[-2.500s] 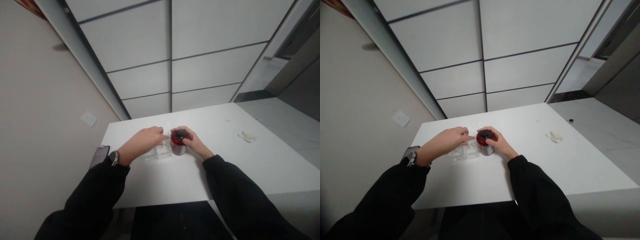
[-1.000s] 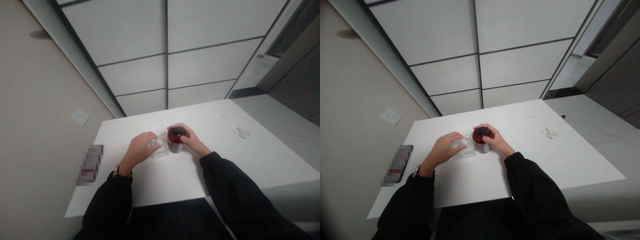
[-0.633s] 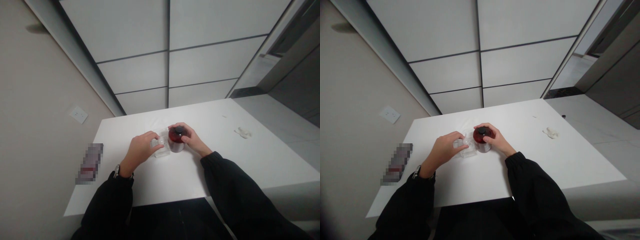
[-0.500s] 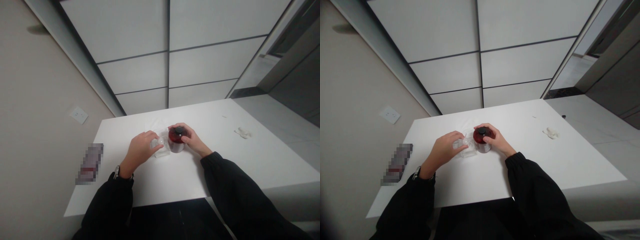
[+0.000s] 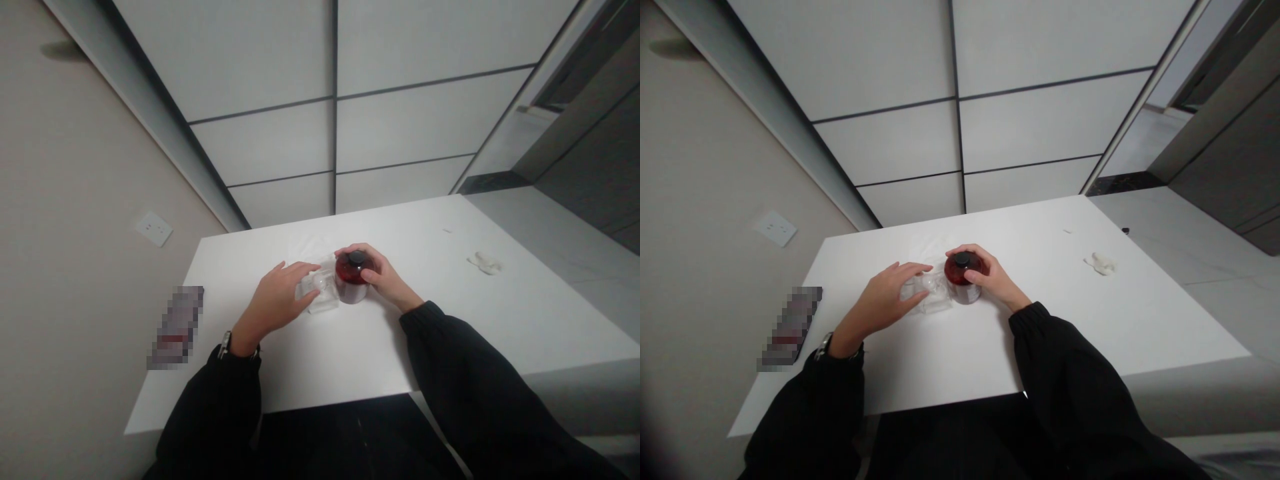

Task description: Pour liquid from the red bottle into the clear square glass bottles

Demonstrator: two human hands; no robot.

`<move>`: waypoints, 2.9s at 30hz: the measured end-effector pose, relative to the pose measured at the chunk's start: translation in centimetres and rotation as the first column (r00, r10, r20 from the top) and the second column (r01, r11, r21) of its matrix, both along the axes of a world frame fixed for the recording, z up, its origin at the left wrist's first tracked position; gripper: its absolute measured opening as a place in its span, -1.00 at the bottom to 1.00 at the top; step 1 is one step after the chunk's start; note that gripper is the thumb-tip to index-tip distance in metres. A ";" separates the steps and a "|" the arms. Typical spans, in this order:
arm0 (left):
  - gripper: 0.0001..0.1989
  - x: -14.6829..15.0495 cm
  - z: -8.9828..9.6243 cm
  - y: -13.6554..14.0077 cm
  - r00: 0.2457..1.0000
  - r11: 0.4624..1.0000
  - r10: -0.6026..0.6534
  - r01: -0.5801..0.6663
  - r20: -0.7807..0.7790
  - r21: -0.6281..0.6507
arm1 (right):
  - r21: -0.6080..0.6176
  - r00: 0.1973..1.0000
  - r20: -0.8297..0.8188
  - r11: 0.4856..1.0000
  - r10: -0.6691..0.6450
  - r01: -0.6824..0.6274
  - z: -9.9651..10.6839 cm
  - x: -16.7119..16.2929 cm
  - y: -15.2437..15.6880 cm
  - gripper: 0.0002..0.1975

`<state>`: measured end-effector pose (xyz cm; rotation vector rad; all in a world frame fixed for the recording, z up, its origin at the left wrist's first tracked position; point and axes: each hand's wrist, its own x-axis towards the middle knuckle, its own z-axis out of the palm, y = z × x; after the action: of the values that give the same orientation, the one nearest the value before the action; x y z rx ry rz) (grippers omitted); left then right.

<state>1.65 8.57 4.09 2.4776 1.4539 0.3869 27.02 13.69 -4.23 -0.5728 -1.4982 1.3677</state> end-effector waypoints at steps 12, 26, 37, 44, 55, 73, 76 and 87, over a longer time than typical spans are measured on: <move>-0.71 0.0 -0.1 0.2 0.999 0.999 0.013 -0.015 0.038 0.044 | 0.004 1.000 0.003 1.000 -0.009 0.009 0.0 0.0 0.0 -0.39; -0.75 -0.1 -0.4 0.3 1.000 0.997 -0.006 0.007 -0.026 0.073 | 0.010 1.000 -0.013 1.000 0.005 -0.005 -0.3 0.1 0.1 -0.42; -0.76 0.4 0.0 0.1 0.995 0.996 -0.020 0.028 -0.098 0.083 | 0.009 1.000 -0.022 1.000 0.004 -0.004 -0.5 0.1 0.2 -0.40; -0.34 0.6 0.9 0.2 0.987 0.993 -0.063 0.077 -0.147 0.094 | 0.024 0.999 -0.035 1.000 0.019 -0.018 -0.4 0.0 0.2 -0.43; -0.04 1.7 2.1 0.4 0.999 0.996 -0.017 0.021 -0.044 0.091 | 0.040 1.000 -0.031 0.999 0.005 -0.003 0.2 0.0 0.0 -0.43; -0.15 2.8 3.3 0.3 0.958 0.989 0.110 -0.131 -0.266 -0.064 | 0.058 1.000 -0.030 0.998 0.001 0.001 0.8 -0.1 0.1 -0.46; -0.09 2.4 3.3 0.1 0.990 0.987 0.006 -0.029 -0.143 -0.158 | 0.059 0.999 -0.036 0.998 0.009 -0.007 0.8 -0.1 0.1 -0.46; -0.08 1.9 2.3 0.1 0.971 0.983 -0.181 0.178 -0.155 -0.034 | 0.050 1.000 -0.027 0.999 0.001 0.000 0.9 -0.1 0.1 -0.44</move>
<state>3.53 8.64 6.39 2.6487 1.2652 0.1431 26.92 13.77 -3.35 -0.5208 -1.5063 1.3301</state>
